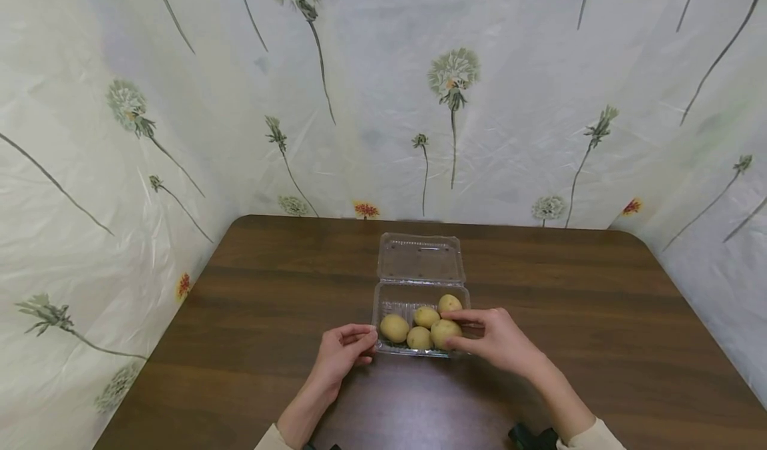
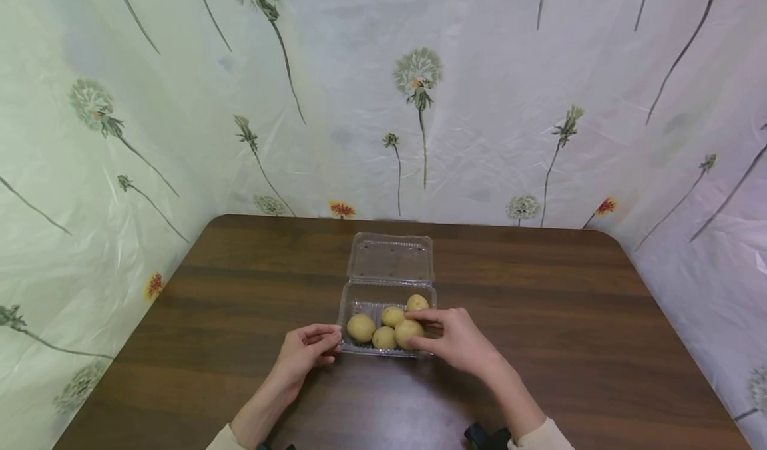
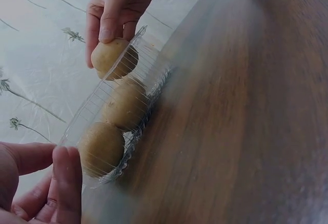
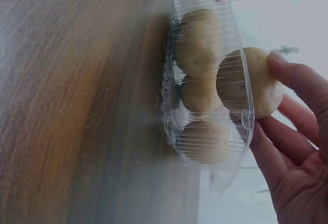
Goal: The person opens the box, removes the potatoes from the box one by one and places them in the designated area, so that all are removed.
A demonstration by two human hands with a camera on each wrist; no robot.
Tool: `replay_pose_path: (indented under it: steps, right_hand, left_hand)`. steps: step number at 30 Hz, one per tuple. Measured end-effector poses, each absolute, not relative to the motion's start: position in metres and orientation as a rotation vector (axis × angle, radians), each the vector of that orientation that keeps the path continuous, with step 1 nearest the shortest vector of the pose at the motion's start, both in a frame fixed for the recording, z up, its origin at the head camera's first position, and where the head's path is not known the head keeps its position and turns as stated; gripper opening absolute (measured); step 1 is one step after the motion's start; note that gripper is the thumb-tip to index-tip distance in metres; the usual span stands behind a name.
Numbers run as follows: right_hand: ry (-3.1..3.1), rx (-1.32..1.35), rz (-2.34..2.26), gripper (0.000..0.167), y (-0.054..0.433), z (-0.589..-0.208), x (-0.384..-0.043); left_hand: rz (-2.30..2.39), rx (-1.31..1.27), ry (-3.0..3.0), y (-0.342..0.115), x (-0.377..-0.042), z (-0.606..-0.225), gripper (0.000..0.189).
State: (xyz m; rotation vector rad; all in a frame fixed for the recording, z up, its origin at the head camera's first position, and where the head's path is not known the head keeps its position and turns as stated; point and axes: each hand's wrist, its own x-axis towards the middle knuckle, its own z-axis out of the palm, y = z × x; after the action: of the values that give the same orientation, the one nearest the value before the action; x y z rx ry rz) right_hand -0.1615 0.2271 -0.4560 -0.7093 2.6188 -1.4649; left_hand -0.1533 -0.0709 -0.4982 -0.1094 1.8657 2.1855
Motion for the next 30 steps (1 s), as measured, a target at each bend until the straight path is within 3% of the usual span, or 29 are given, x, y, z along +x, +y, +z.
replay_pose_path:
  steps: [12, 21, 30]
  right_hand:
    - [2.518, -0.644, -1.624, 0.044, 0.230, -0.464, -0.159]
    - [2.487, -0.618, -1.653, 0.044, 0.230, -0.466, -0.159]
    - [2.472, -0.591, -1.675, 0.045, 0.230, -0.467, -0.159]
  left_hand:
    - [2.220, -0.108, 1.822, -0.070, -0.155, -0.497, 0.035]
    - [2.189, -0.016, 1.902, -0.069, -0.158, -0.492, 0.050]
    - [2.213, -0.067, 1.905, -0.065, -0.162, -0.491, 0.045]
